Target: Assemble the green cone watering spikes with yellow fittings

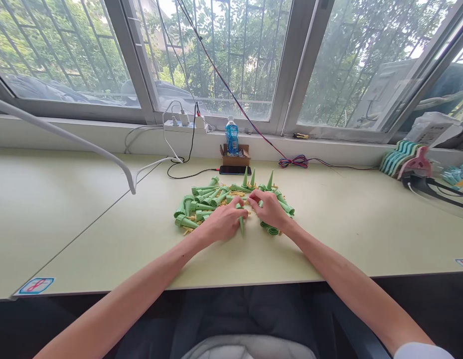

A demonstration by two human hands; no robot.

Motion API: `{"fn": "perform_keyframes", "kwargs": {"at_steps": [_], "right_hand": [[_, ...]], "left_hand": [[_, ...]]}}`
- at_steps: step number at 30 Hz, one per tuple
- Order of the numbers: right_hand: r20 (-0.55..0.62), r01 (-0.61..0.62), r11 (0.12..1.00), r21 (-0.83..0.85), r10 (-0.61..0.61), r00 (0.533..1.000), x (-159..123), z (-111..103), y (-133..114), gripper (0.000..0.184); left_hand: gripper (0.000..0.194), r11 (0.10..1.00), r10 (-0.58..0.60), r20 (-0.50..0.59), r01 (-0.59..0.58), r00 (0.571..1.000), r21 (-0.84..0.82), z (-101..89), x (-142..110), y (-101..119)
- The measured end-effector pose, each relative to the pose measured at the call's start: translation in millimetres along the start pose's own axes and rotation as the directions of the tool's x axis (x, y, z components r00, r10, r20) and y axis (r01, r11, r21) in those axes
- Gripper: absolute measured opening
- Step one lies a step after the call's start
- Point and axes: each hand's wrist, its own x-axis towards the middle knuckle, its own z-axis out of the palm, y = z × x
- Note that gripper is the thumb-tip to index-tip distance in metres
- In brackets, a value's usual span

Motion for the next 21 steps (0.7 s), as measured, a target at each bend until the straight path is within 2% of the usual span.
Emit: {"fn": "perform_keyframes", "kwargs": {"at_steps": [11, 16, 21], "right_hand": [[-0.005, 0.004, 1.000, 0.000, -0.004, 1.000, 0.1, -0.7, -1.2, 0.018], [0.005, 0.036, 0.999, 0.011, -0.036, 0.999, 0.1, -2.8, -4.0, 0.013], [0.060, 0.073, 0.996, 0.041, -0.075, 0.995, -1.5, -4.9, -11.6, 0.008]], "left_hand": [[0.025, 0.972, -0.060, -0.115, 0.032, 0.992, -0.232, 8.7, 3.0, -3.3], [0.019, 0.926, -0.155, -0.230, 0.060, 0.961, -0.373, 8.6, 6.5, -4.1], [0.017, 0.903, -0.261, -0.296, 0.124, 0.919, -0.412, 5.7, 8.8, -3.6]]}}
